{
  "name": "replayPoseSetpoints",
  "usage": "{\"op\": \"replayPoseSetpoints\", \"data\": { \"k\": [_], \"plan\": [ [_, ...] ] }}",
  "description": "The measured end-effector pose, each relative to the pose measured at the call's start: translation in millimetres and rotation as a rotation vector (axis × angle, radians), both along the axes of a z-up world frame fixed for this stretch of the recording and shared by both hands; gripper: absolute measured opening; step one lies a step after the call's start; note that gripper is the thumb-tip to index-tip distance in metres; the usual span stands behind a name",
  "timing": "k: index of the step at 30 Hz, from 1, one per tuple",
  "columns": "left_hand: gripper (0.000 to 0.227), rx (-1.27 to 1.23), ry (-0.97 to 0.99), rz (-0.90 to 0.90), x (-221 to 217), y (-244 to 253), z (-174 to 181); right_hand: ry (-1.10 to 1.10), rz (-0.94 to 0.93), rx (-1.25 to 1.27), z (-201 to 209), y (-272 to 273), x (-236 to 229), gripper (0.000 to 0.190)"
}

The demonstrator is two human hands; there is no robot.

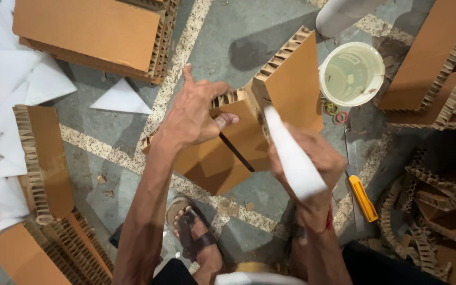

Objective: The person applies glue to the edges of corrugated cardboard pieces using a foam brush and a bucket of adhesive. They then press the glued pieces together to form a U-shaped structure and secure it with a rubber band.

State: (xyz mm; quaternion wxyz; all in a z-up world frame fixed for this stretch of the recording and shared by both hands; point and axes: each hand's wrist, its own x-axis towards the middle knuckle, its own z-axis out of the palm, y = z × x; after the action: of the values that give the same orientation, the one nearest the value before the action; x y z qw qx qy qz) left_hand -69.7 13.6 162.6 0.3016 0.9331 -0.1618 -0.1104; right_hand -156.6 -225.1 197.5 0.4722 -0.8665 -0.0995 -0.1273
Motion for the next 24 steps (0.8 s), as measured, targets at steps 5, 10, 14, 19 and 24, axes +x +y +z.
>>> {"op": "replayPoseSetpoints", "data": {
  "k": [5, 10, 14, 19, 24],
  "plan": [
    [0.053, 0.018, -0.027, -0.034, 0.9, -2.7, 2.0, -0.154, -0.033, -0.023, 9.8, 19.8, 28.8, 0.033],
    [0.052, -0.007, -0.006, -0.029, -2.3, 2.8, -0.2, 0.033, -0.036, -0.049, -15.7, 7.7, 5.2, 0.035],
    [0.052, -0.054, -0.061, -0.037, 0.1, 7.0, -1.8, 0.117, 0.006, 0.019, -31.3, -7.7, -6.9, 0.02],
    [0.05, -0.055, -0.021, -0.035, -3.7, 9.9, -0.6, 0.124, -0.077, 0.042, -10.7, -9.8, 3.1, 0.02],
    [0.051, -0.042, 0.006, -0.046, -8.8, 12.1, -8.9, -0.175, -0.02, 0.007, 12.5, 7.7, 25.9, 0.02]
  ]
}}
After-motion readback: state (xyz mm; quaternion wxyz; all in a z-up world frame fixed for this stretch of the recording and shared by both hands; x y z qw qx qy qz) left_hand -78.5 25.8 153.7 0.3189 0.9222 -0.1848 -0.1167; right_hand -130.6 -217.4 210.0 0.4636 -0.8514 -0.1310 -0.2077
